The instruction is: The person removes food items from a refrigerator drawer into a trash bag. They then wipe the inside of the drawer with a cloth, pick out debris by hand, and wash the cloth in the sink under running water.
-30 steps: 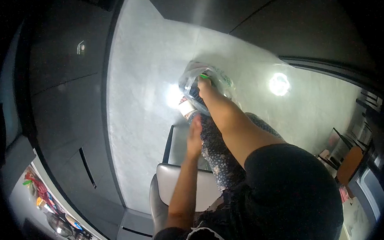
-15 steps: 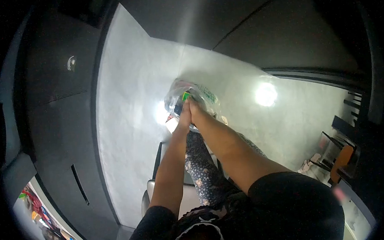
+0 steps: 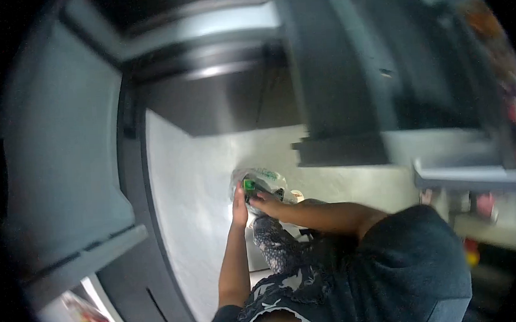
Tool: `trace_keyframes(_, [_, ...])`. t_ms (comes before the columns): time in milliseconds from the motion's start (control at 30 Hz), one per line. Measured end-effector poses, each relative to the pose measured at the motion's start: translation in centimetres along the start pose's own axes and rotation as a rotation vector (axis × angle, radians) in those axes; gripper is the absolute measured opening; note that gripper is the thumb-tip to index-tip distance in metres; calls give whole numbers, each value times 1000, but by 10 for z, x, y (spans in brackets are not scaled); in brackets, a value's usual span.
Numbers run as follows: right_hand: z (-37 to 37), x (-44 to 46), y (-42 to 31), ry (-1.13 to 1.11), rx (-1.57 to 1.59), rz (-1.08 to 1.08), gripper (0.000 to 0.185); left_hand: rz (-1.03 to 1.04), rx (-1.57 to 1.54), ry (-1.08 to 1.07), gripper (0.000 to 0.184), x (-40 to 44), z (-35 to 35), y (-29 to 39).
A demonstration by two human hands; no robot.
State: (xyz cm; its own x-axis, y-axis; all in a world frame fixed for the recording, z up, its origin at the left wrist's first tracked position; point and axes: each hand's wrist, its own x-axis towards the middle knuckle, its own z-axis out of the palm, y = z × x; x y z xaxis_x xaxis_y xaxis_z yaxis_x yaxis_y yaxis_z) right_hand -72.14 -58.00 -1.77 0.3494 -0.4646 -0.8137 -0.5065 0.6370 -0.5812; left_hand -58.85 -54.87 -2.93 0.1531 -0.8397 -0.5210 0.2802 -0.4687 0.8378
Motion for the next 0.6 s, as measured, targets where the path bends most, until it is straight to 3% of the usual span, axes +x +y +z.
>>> trace_keyframes(67, [-35,-110,-56,-198,-224,-177,59,59,32,-79,57,-55,23,66])
trace_keyframes(100, [-52,-178,-101,-226,-264,-208,52,98,78,-109,53,-74,29,90])
trace_keyframes(167, [-85,-251,-125,-282,-309,-434,44,166,159,-153,47,-113,35,127])
trace_keyframes(233, [-108,-346,-183,-331,-225,-330,31,221,222,-158,41,-146,31,157])
trace_keyframes(300, [-129,-414,-223,-276,-159,-566,27,239,312,-175,40,-161,27,185])
trace_keyframes(333, [-136,-443,-250,-113,-70,-548,20,234,365,-198,42,-163,24,198])
trace_keyframes(400, [-164,-433,-293,467,-529,-940,13,205,395,-219,41,-158,11,204])
trace_keyframes(467, [-206,-397,-331,772,-632,-903,16,171,380,-217,34,-144,18,212])
trace_keyframes(500, [-232,-366,-348,905,-833,-847,19,182,375,-216,33,-138,24,217])
trace_keyframes(533, [-247,-339,-364,948,-844,-621,21,181,366,-210,32,-132,29,221])
trace_keyframes(600, [-306,-256,-367,927,-1026,-379,28,184,336,-196,31,-122,36,225])
